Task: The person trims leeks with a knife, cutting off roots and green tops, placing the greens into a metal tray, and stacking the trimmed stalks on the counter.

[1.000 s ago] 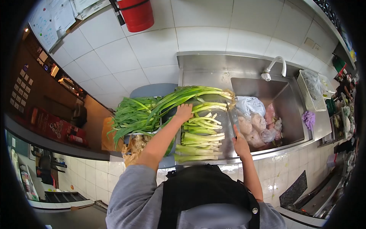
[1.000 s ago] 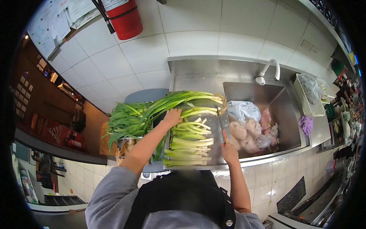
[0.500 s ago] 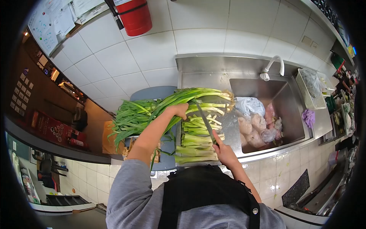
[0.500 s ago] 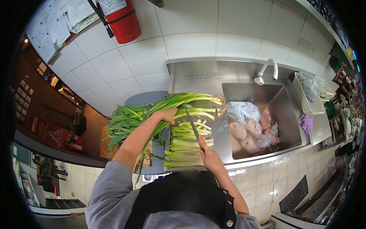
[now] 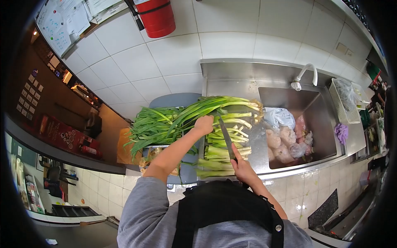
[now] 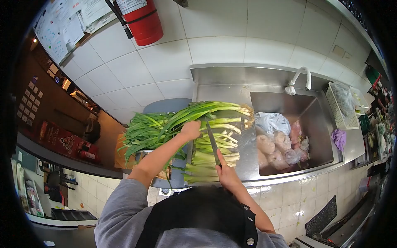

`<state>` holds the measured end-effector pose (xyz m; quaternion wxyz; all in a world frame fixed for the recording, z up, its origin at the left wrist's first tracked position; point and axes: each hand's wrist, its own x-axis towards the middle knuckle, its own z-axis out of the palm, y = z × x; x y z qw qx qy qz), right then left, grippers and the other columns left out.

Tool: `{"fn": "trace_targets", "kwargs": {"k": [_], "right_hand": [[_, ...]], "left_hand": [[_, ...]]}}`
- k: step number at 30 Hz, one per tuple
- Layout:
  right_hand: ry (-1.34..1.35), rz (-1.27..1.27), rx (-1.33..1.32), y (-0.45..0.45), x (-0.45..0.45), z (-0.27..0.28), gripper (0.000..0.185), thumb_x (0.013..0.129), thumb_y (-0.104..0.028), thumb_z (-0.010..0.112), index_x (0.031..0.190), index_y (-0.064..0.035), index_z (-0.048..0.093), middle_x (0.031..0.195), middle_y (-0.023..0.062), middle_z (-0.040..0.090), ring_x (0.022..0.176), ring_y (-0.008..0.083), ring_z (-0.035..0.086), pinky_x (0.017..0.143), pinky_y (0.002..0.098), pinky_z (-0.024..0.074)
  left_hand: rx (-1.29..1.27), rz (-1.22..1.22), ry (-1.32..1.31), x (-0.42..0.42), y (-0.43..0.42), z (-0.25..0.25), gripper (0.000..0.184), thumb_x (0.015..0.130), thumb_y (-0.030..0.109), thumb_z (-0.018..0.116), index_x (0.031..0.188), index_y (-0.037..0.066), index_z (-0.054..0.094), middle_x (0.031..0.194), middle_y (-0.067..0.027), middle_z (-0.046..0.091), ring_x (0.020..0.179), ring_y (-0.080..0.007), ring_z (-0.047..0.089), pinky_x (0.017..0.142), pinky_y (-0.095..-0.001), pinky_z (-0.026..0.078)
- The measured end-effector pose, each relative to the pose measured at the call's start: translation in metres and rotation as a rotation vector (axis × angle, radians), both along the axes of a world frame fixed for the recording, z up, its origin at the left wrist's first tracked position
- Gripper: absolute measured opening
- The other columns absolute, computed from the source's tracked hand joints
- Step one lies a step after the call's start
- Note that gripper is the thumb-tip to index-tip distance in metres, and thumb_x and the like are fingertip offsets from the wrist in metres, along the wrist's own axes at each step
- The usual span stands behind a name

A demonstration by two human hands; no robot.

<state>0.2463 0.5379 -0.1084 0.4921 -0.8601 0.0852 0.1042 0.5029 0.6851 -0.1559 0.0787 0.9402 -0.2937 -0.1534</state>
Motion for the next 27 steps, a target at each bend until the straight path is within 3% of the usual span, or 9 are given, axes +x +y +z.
{"fn": "trace_targets", "kwargs": {"k": [2, 4, 7, 8, 10, 12, 19, 21, 27], "right_hand": [[0.03, -0.007, 0.049, 0.003, 0.007, -0.004, 0.07, 0.1, -0.018, 0.05, 0.158, -0.0263, 0.011, 0.074, 0.0327, 0.062, 0.076, 0.0507, 0.062, 0.072, 0.0549, 0.0456], [-0.03, 0.013, -0.026, 0.005, 0.014, -0.012, 0.068, 0.102, -0.018, 0.048, 0.158, -0.0274, 0.011, 0.067, 0.0243, 0.063, 0.053, 0.0351, 0.062, 0.056, 0.0463, 0.0513], [-0.259, 0.045, -0.126, 0.01, 0.024, -0.046, 0.068, 0.102, -0.018, 0.047, 0.158, -0.0279, 0.01, 0.063, 0.0192, 0.061, 0.043, 0.0267, 0.056, 0.046, 0.0427, 0.0493], [-0.26, 0.047, -0.125, 0.012, 0.027, -0.032, 0.068, 0.102, -0.018, 0.047, 0.158, -0.0279, 0.01, 0.063, 0.0192, 0.061, 0.043, 0.0267, 0.056, 0.046, 0.0427, 0.0493], [0.083, -0.023, 0.052, 0.022, 0.037, 0.006, 0.066, 0.102, -0.019, 0.047, 0.158, -0.0284, 0.012, 0.065, 0.0204, 0.061, 0.044, 0.0272, 0.057, 0.046, 0.0422, 0.049], [0.107, 0.005, 0.054, 0.029, 0.044, -0.008, 0.066, 0.102, -0.02, 0.047, 0.158, -0.0291, 0.013, 0.065, 0.0204, 0.061, 0.043, 0.0262, 0.056, 0.045, 0.0412, 0.0486], [0.04, -0.075, 0.048, 0.008, 0.029, -0.005, 0.065, 0.103, -0.02, 0.047, 0.158, -0.032, 0.014, 0.061, 0.0144, 0.055, 0.041, 0.0193, 0.049, 0.041, 0.0365, 0.0471], [0.137, -0.114, 0.09, -0.006, 0.019, 0.014, 0.065, 0.103, -0.019, 0.047, 0.158, -0.0319, 0.015, 0.061, 0.0125, 0.055, 0.042, 0.0181, 0.05, 0.041, 0.0361, 0.0468], [0.211, -0.248, 0.109, -0.02, -0.003, 0.001, 0.068, 0.101, -0.017, 0.049, 0.157, -0.0348, 0.015, 0.063, 0.0104, 0.055, 0.045, 0.0175, 0.052, 0.043, 0.0357, 0.0495]], "left_hand": [[-0.017, -0.007, -0.025, -0.004, 0.003, -0.001, 0.032, 0.08, 0.013, 0.066, 0.107, -0.003, 0.059, 0.095, -0.0256, 0.068, 0.092, -0.0403, 0.067, 0.079, -0.0475, 0.055], [-0.035, -0.013, -0.051, -0.007, 0.008, -0.003, 0.03, 0.08, 0.012, 0.066, 0.106, -0.003, 0.059, 0.095, -0.0259, 0.068, 0.092, -0.0404, 0.067, 0.079, -0.0475, 0.055], [-0.071, -0.017, -0.09, -0.011, 0.015, -0.003, 0.03, 0.08, 0.013, 0.067, 0.104, -0.002, 0.058, 0.095, -0.0252, 0.068, 0.093, -0.0403, 0.067, 0.079, -0.0479, 0.055], [-0.092, -0.001, -0.053, -0.017, 0.015, 0.002, 0.03, 0.079, 0.012, 0.068, 0.103, -0.002, 0.057, 0.095, -0.0253, 0.068, 0.092, -0.0408, 0.067, 0.079, -0.0483, 0.054], [-0.107, 0.02, -0.016, -0.033, 0.011, 0.013, 0.031, 0.078, 0.012, 0.068, 0.102, -0.003, 0.057, 0.095, -0.0254, 0.068, 0.092, -0.0412, 0.066, 0.078, -0.0487, 0.054], [-0.414, -0.193, -0.157, -0.052, -0.003, 0.027, 0.031, 0.077, 0.011, 0.069, 0.101, -0.002, 0.055, 0.095, -0.0254, 0.067, 0.09, -0.0425, 0.065, 0.076, -0.0496, 0.053], [-0.355, 0.028, -0.22, -0.011, 0.023, 0.058, 0.032, 0.074, 0.007, 0.069, 0.102, 0.001, 0.055, 0.096, -0.0209, 0.066, 0.091, -0.0429, 0.063, 0.078, -0.0499, 0.051], [-0.331, -0.195, -0.436, 0.007, 0.032, 0.048, 0.032, 0.074, 0.003, 0.067, 0.104, 0.004, 0.057, 0.102, -0.0166, 0.065, 0.098, -0.039, 0.061, 0.084, -0.0464, 0.05], [-0.12, -0.464, -0.349, 0.047, -0.02, -0.013, 0.036, 0.075, -0.004, 0.062, 0.11, 0.006, 0.06, 0.111, -0.0126, 0.063, 0.101, -0.0334, 0.061, 0.088, -0.0452, 0.048]]}}
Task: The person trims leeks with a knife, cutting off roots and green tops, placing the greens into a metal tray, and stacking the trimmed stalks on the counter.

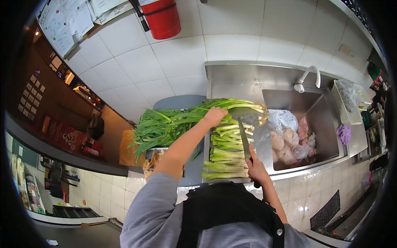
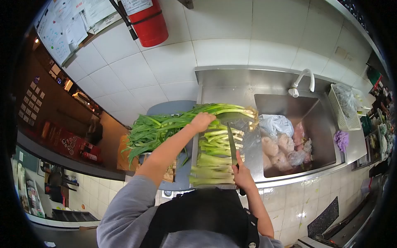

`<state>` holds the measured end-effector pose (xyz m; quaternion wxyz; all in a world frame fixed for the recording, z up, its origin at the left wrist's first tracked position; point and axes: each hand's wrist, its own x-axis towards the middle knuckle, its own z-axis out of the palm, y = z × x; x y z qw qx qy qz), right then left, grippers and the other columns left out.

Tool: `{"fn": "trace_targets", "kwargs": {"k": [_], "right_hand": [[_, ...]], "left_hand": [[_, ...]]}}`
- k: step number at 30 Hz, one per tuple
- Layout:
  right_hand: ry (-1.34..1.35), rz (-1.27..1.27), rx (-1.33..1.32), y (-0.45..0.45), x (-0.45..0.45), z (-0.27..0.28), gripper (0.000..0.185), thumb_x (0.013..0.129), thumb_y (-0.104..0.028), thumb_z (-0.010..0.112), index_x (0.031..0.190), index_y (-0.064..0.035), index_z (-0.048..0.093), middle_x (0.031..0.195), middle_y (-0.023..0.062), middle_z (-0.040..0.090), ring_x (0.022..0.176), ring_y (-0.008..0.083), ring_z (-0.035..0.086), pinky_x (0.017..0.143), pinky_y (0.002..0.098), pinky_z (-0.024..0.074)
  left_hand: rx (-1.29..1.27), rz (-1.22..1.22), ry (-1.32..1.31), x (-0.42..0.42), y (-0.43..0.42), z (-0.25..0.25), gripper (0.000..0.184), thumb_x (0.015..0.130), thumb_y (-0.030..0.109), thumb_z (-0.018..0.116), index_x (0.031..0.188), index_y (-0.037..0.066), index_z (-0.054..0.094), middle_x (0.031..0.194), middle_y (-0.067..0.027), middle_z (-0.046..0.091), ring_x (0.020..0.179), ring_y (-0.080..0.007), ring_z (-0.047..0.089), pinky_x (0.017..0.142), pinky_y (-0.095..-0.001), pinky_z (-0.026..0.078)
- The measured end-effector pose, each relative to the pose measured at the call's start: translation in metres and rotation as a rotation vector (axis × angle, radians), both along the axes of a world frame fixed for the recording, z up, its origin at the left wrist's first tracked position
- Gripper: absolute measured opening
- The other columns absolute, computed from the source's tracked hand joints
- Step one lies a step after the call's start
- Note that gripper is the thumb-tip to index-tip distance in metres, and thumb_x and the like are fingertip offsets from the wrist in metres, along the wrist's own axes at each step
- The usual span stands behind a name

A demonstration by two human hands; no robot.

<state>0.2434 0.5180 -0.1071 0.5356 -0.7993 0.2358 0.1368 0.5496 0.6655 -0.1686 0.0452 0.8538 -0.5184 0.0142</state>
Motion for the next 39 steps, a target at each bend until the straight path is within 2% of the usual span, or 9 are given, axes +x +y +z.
{"fn": "trace_targets", "kwargs": {"k": [3, 7, 8, 15, 17, 20, 22, 28, 39], "right_hand": [[0.062, -0.01, 0.009, 0.004, -0.002, 0.0, 0.069, 0.101, -0.018, 0.048, 0.157, -0.0347, 0.011, 0.078, 0.0237, 0.066, 0.05, 0.0273, 0.061, 0.047, 0.0416, 0.0516], [-0.027, 0.009, -0.06, -0.001, -0.002, -0.035, 0.069, 0.101, -0.019, 0.049, 0.157, -0.0354, 0.011, 0.077, 0.0247, 0.065, 0.051, 0.0303, 0.062, 0.046, 0.0421, 0.0522], [0.025, -0.04, -0.028, 0.004, -0.001, -0.015, 0.068, 0.101, -0.018, 0.051, 0.157, -0.035, 0.017, 0.066, 0.0126, 0.058, 0.05, 0.0192, 0.055, 0.046, 0.0372, 0.0495], [-0.017, -0.006, -0.013, 0.005, -0.001, -0.008, 0.068, 0.101, -0.019, 0.05, 0.157, -0.0364, 0.016, 0.066, 0.0127, 0.058, 0.048, 0.0193, 0.054, 0.044, 0.0379, 0.0501], [0.014, 0.01, -0.005, 0.011, 0.002, 0.0, 0.067, 0.101, -0.02, 0.049, 0.157, -0.0328, 0.014, 0.077, 0.0258, 0.065, 0.051, 0.0321, 0.062, 0.049, 0.0433, 0.0526], [-0.007, 0.028, -0.014, 0.019, 0.006, 0.009, 0.066, 0.102, -0.02, 0.049, 0.157, -0.0331, 0.014, 0.078, 0.0263, 0.065, 0.052, 0.0326, 0.063, 0.05, 0.0435, 0.0529], [-0.077, 0.059, -0.091, 0.017, 0.006, -0.023, 0.066, 0.102, -0.02, 0.048, 0.157, -0.0334, 0.014, 0.077, 0.0258, 0.065, 0.052, 0.0314, 0.063, 0.049, 0.0433, 0.0527], [-0.054, 0.045, -0.004, 0.027, -0.009, 0.043, 0.066, 0.102, -0.02, 0.047, 0.157, -0.0333, 0.014, 0.071, 0.0222, 0.064, 0.05, 0.0261, 0.062, 0.047, 0.0405, 0.0509], [-0.135, 0.171, 0.091, 0.049, 0.015, 0.01, 0.064, 0.103, -0.017, 0.044, 0.158, -0.0272, 0.013, 0.059, 0.0162, 0.057, 0.04, 0.0232, 0.054, 0.043, 0.0398, 0.0487]], "left_hand": [[0.13, -0.025, 0.072, 0.013, -0.018, -0.033, 0.039, 0.08, -0.004, 0.06, 0.117, 0.005, 0.054, 0.116, -0.0116, 0.062, 0.106, -0.0337, 0.06, 0.092, -0.046, 0.047], [0.068, -0.028, -0.001, 0.027, -0.023, -0.049, 0.04, 0.082, 0.0, 0.062, 0.12, 0.005, 0.05, 0.117, -0.0133, 0.062, 0.109, -0.0337, 0.06, 0.093, -0.0465, 0.048], [0.104, 0.033, 0.009, 0.025, -0.025, -0.037, 0.042, 0.081, 0.001, 0.064, 0.121, 0.006, 0.05, 0.116, -0.0129, 0.063, 0.108, -0.0331, 0.061, 0.091, -0.0452, 0.049], [-0.052, 0.133, 0.2, 0.035, -0.023, 0.029, 0.032, 0.078, 0.013, 0.073, 0.104, -0.001, 0.06, 0.101, -0.0213, 0.067, 0.105, -0.0395, 0.06, 0.091, -0.048, 0.049], [-0.092, 0.148, 0.192, 0.036, -0.021, 0.053, 0.035, 0.078, 0.019, 0.074, 0.103, -0.002, 0.062, 0.101, -0.0222, 0.067, 0.105, -0.0406, 0.06, 0.09, -0.0492, 0.049], [-0.055, 0.158, 0.292, 0.034, -0.018, 0.081, 0.041, 0.079, 0.024, 0.074, 0.107, -0.004, 0.062, 0.104, -0.0282, 0.065, 0.104, -0.0438, 0.059, 0.089, -0.0489, 0.048], [-0.051, 0.126, 0.35, 0.031, -0.015, 0.08, 0.041, 0.079, 0.024, 0.074, 0.104, -0.005, 0.062, 0.102, -0.0288, 0.065, 0.101, -0.044, 0.061, 0.088, -0.0485, 0.049], [0.071, 0.125, 0.344, 0.039, 0.013, 0.027, 0.044, 0.068, 0.026, 0.076, 0.094, -0.008, 0.065, 0.095, -0.0284, 0.067, 0.094, -0.0425, 0.065, 0.083, -0.0479, 0.052], [-0.075, 0.359, 0.307, -0.02, 0.036, 0.028, 0.034, 0.079, 0.027, 0.07, 0.096, -0.002, 0.065, 0.094, -0.0261, 0.067, 0.093, -0.0427, 0.064, 0.079, -0.049, 0.051]]}}
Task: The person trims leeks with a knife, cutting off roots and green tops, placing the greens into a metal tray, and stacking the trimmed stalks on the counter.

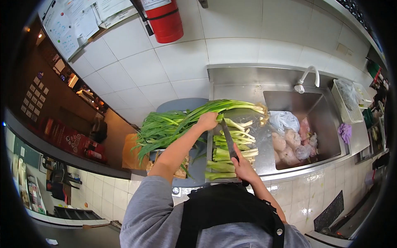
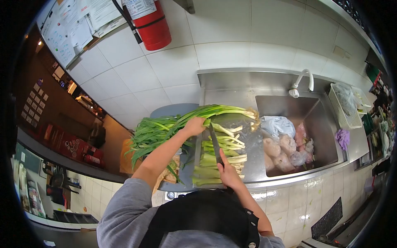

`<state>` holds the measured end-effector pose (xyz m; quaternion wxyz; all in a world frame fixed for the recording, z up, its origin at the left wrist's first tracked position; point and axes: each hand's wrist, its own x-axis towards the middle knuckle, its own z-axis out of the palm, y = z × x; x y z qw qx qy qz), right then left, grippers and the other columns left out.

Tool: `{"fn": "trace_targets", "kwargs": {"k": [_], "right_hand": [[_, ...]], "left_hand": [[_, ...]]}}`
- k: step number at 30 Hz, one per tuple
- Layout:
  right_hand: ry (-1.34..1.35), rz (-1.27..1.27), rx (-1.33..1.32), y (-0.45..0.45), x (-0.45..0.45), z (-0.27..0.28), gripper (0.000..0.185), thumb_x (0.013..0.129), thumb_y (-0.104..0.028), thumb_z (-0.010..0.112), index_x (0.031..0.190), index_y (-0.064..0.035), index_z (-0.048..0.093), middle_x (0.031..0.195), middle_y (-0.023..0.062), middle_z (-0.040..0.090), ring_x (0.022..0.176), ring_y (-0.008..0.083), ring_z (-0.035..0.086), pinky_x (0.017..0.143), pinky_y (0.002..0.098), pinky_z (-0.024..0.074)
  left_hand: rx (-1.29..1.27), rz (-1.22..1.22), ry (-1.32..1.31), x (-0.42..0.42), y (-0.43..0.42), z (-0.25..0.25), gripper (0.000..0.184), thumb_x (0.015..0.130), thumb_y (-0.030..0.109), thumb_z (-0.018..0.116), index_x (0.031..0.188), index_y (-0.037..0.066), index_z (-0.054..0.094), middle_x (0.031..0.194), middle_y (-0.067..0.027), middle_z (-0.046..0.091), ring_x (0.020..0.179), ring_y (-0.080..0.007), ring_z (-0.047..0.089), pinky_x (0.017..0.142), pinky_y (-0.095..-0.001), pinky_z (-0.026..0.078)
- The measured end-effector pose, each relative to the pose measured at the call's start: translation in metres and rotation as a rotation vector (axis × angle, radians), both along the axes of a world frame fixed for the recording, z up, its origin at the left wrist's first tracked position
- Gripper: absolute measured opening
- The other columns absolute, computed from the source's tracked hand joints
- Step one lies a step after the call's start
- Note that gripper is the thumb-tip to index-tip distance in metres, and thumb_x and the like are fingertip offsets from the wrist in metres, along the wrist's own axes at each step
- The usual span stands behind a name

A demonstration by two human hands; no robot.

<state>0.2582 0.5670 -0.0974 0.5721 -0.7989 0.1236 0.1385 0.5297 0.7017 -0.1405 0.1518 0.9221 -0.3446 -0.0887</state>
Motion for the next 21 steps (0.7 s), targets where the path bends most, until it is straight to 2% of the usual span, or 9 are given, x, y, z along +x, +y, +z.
{"fn": "trace_targets", "kwargs": {"k": [4, 7, 11, 12, 13, 15, 16, 18, 21], "right_hand": [[0.085, 0.042, 0.011, 0.007, 0.014, -0.02, 0.064, 0.102, -0.016, 0.044, 0.158, -0.0263, 0.014, 0.062, 0.0194, 0.061, 0.041, 0.0246, 0.056, 0.043, 0.0402, 0.0485], [0.036, 0.025, -0.006, 0.014, 0.017, -0.028, 0.064, 0.103, -0.019, 0.045, 0.158, -0.0267, 0.014, 0.056, 0.0118, 0.055, 0.039, 0.0192, 0.051, 0.04, 0.0368, 0.0471], [0.033, -0.082, 0.054, -0.003, 0.004, 0.002, 0.065, 0.103, -0.018, 0.048, 0.158, -0.0304, 0.015, 0.053, 0.0017, 0.045, 0.039, 0.0123, 0.044, 0.036, 0.0302, 0.0421], [-0.004, -0.112, 0.083, -0.011, -0.001, -0.003, 0.065, 0.104, -0.018, 0.047, 0.158, -0.0306, 0.014, 0.052, 0.0011, 0.044, 0.039, 0.0114, 0.044, 0.036, 0.0298, 0.0413], [0.008, -0.138, 0.113, -0.019, -0.006, 0.002, 0.065, 0.104, -0.018, 0.046, 0.158, -0.0305, 0.014, 0.053, 0.0007, 0.044, 0.039, 0.0109, 0.043, 0.036, 0.0296, 0.0409], [0.005, -0.184, 0.136, -0.03, -0.018, 0.018, 0.064, 0.104, -0.017, 0.045, 0.158, -0.0306, 0.013, 0.053, -0.0001, 0.043, 0.039, 0.0103, 0.041, 0.035, 0.029, 0.0403], [-0.013, -0.206, 0.13, -0.033, -0.023, 0.024, 0.064, 0.104, -0.017, 0.045, 0.158, -0.0308, 0.013, 0.053, -0.0004, 0.042, 0.039, 0.0101, 0.04, 0.035, 0.0287, 0.04], [0.016, -0.258, 0.111, -0.036, -0.031, 0.034, 0.064, 0.104, -0.017, 0.044, 0.158, -0.0322, 0.013, 0.052, -0.0005, 0.041, 0.039, 0.0094, 0.04, 0.035, 0.0282, 0.0392], [0.013, -0.279, 0.062, -0.033, -0.04, 0.044, 0.063, 0.104, -0.017, 0.043, 0.158, -0.0325, 0.013, 0.052, -0.0002, 0.04, 0.038, 0.009, 0.04, 0.034, 0.0277, 0.039]], "left_hand": [[-0.222, 0.014, -0.009, -0.029, -0.004, 0.009, 0.036, 0.082, 0.03, 0.069, 0.102, 0.001, 0.064, 0.095, -0.0242, 0.067, 0.092, -0.0428, 0.063, 0.078, -0.0496, 0.051], [-0.4, 0.012, -0.168, -0.03, -0.005, 0.043, 0.041, 0.084, 0.032, 0.069, 0.112, 0.003, 0.062, 0.092, -0.024, 0.067, 0.091, -0.0414, 0.064, 0.077, -0.0493, 0.051], [-0.418, 0.463, -0.015, -0.023, 0.071, 0.195, 0.061, 0.089, 0.055, 0.062, 0.124, 0.006, 0.057, 0.106, -0.0159, 0.068, 0.097, -0.0291, 0.065, 0.08, -0.0437, 0.051], [-0.588, 0.547, -0.09, -0.01, 0.104, 0.212, 0.054, 0.091, 0.051, 0.062, 0.122, 0.007, 0.058, 0.109, -0.0103, 0.067, 0.094, -0.0227, 0.064, 0.082, -0.0418, 0.051], [-0.945, 0.406, -0.088, 0.016, 0.152, 0.215, 0.045, 0.094, 0.047, 0.062, 0.118, 0.009, 0.061, 0.102, -0.0065, 0.067, 0.089, -0.016, 0.062, 0.08, -0.0372, 0.05], [-0.94, 0.52, -0.473, -0.023, 0.194, 0.299, 0.034, 0.098, 0.04, 0.06, 0.098, 0.007, 0.068, 0.087, -0.0023, 0.069, 0.081, -0.0097, 0.058, 0.071, -0.0272, 0.046], [-0.903, 0.584, -0.591, -0.021, 0.227, 0.321, 0.033, 0.096, 0.033, 0.065, 0.112, 0.004, 0.063, 0.092, -0.0054, 0.071, 0.076, -0.0098, 0.059, 0.069, -0.0271, 0.047], [-1.071, 0.384, -0.8, -0.017, 0.269, 0.346, 0.033, 0.091, 0.025, 0.074, 0.106, -0.003, 0.063, 0.093, -0.0053, 0.069, 0.08, -0.0113, 0.061, 0.075, -0.0283, 0.05], [-0.582, 0.447, -1.076, -0.019, 0.276, 0.353, 0.033, 0.086, 0.019, 0.077, 0.11, 0.002, 0.062, 0.096, -0.0086, 0.067, 0.083, -0.0169, 0.062, 0.077, -0.0306, 0.05]]}}
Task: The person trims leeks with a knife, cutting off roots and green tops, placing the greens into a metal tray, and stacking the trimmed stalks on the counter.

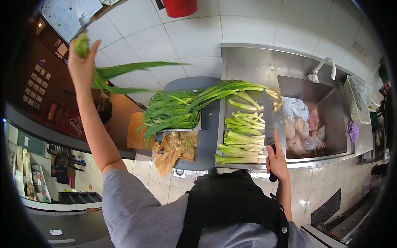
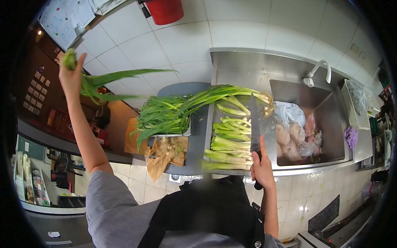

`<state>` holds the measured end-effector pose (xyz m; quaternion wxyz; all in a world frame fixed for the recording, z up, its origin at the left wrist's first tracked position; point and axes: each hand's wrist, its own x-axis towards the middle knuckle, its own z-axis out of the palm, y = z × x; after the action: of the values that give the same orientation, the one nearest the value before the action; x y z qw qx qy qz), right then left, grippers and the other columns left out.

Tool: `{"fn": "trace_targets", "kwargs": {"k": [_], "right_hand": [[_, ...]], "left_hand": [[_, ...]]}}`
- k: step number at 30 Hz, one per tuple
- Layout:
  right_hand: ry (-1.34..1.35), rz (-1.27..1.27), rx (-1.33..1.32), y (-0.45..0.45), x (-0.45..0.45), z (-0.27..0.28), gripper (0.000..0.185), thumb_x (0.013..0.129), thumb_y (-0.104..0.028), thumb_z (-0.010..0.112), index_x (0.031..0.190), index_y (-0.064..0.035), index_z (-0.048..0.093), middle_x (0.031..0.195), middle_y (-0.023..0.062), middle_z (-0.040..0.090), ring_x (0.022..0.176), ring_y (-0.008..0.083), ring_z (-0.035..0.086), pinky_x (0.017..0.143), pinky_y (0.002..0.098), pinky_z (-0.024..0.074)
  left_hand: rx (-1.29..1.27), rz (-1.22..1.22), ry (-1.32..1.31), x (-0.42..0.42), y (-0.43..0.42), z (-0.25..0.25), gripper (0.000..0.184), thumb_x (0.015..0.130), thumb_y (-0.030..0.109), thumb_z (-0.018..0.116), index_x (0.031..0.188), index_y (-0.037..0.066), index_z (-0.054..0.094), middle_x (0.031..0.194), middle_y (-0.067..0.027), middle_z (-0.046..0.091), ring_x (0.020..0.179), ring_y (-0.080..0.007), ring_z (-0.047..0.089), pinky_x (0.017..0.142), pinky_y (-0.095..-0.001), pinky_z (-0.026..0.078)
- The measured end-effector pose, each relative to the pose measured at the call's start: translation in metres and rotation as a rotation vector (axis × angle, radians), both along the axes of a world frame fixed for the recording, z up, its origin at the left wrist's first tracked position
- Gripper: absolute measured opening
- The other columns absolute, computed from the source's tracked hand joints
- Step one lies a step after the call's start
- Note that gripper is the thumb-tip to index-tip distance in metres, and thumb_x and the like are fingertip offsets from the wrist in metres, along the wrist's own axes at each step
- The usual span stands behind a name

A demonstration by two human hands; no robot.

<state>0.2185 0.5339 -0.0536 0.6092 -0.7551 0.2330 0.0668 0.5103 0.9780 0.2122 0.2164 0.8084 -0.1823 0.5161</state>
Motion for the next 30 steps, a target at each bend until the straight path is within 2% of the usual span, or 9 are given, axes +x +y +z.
{"fn": "trace_targets", "kwargs": {"k": [3, 8, 16, 18, 20, 23, 26, 28, 30], "right_hand": [[0.001, -0.035, -0.025, 0.007, -0.002, 0.007, 0.063, 0.105, -0.017, 0.043, 0.158, -0.0327, 0.014, 0.051, 0.0, 0.04, 0.038, 0.0088, 0.039, 0.034, 0.0274, 0.039], [-0.01, -0.093, -0.092, 0.018, -0.007, 0.014, 0.064, 0.103, -0.011, 0.044, 0.158, -0.0297, 0.018, 0.052, 0.0003, 0.044, 0.039, 0.0087, 0.04, 0.034, 0.0289, 0.0384], [0.066, -0.188, -0.188, 0.027, -0.034, 0.027, 0.066, 0.102, -0.013, 0.048, 0.157, -0.034, 0.018, 0.054, -0.0001, 0.045, 0.042, 0.0093, 0.043, 0.036, 0.0282, 0.0401], [0.099, -0.217, -0.196, 0.026, -0.041, 0.03, 0.067, 0.102, -0.014, 0.049, 0.158, -0.0331, 0.017, 0.054, 0.0004, 0.045, 0.043, 0.0097, 0.043, 0.036, 0.0286, 0.0401], [0.107, -0.244, -0.185, 0.024, -0.049, 0.023, 0.067, 0.102, -0.014, 0.049, 0.158, -0.0328, 0.017, 0.055, 0.0006, 0.045, 0.043, 0.0099, 0.043, 0.036, 0.0289, 0.04], [0.093, -0.294, -0.153, 0.02, -0.055, 0.014, 0.066, 0.102, -0.014, 0.049, 0.158, -0.0322, 0.018, 0.055, 0.0013, 0.046, 0.043, 0.0101, 0.043, 0.036, 0.0295, 0.0396], [0.097, -0.307, -0.164, 0.017, -0.054, 0.012, 0.066, 0.102, -0.015, 0.05, 0.158, -0.0322, 0.018, 0.056, 0.0019, 0.047, 0.043, 0.0106, 0.044, 0.037, 0.03, 0.0404], [0.063, -0.265, -0.184, 0.017, -0.05, 0.017, 0.066, 0.102, -0.017, 0.051, 0.158, -0.0322, 0.019, 0.055, 0.0019, 0.047, 0.044, 0.0111, 0.045, 0.038, 0.0302, 0.0418], [0.063, -0.267, -0.182, 0.014, -0.05, 0.02, 0.066, 0.102, -0.017, 0.051, 0.158, -0.0322, 0.019, 0.055, 0.0019, 0.047, 0.044, 0.0113, 0.046, 0.039, 0.0303, 0.0422]], "left_hand": [[0.33, -0.033, 0.087, 0.038, -0.005, -0.049, 0.028, 0.079, 0.003, 0.071, 0.105, 0.004, 0.061, 0.1, -0.0145, 0.066, 0.093, -0.0368, 0.062, 0.08, -0.0434, 0.049], [0.823, 0.086, 0.379, 0.118, -0.03, -0.222, 0.028, 0.083, 0.0, 0.054, 0.109, 0.011, 0.058, 0.099, -0.0088, 0.06, 0.098, -0.0283, 0.06, 0.084, -0.0463, 0.045], [0.757, -0.134, 1.227, 0.142, -0.082, -0.453, 0.06, 0.082, 0.017, 0.071, 0.137, 0.014, 0.047, 0.134, -0.0171, 0.049, 0.13, -0.0343, 0.044, 0.106, -0.0561, 0.035], [0.766, -0.094, 1.29, 0.142, -0.102, -0.457, 0.062, 0.081, 0.016, 0.07, 0.139, 0.011, 0.046, 0.136, -0.0182, 0.046, 0.133, -0.0348, 0.042, 0.108, -0.058, 0.033], [0.557, -0.002, 0.862, 0.14, -0.125, -0.448, 0.054, 0.079, 0.008, 0.067, 0.131, 0.005, 0.052, 0.131, -0.0197, 0.051, 0.126, -0.0369, 0.048, 0.103, -0.055, 0.039], [0.248, -0.363, 0.401, 0.091, -0.212, -0.372, 0.038, 0.074, -0.004, 0.058, 0.112, 0.001, 0.062, 0.111, -0.0205, 0.061, 0.104, -0.0398, 0.057, 0.091, -0.0457, 0.047], [0.431, -0.862, 0.693, 0.054, -0.289, -0.362, 0.036, 0.079, -0.003, 0.054, 0.111, 0.006, 0.066, 0.109, -0.0155, 0.064, 0.11, -0.0344, 0.059, 0.094, -0.0442, 0.048], [0.793, -0.955, 0.844, 0.042, -0.323, -0.376, 0.043, 0.085, -0.005, 0.05, 0.124, 0.01, 0.061, 0.13, -0.0127, 0.055, 0.124, -0.0309, 0.051, 0.104, -0.0431, 0.043], [0.768, -0.872, 0.744, 0.043, -0.339, -0.42, 0.042, 0.087, -0.002, 0.052, 0.127, 0.011, 0.059, 0.131, -0.0118, 0.054, 0.127, -0.0308, 0.049, 0.105, -0.0439, 0.042]]}}
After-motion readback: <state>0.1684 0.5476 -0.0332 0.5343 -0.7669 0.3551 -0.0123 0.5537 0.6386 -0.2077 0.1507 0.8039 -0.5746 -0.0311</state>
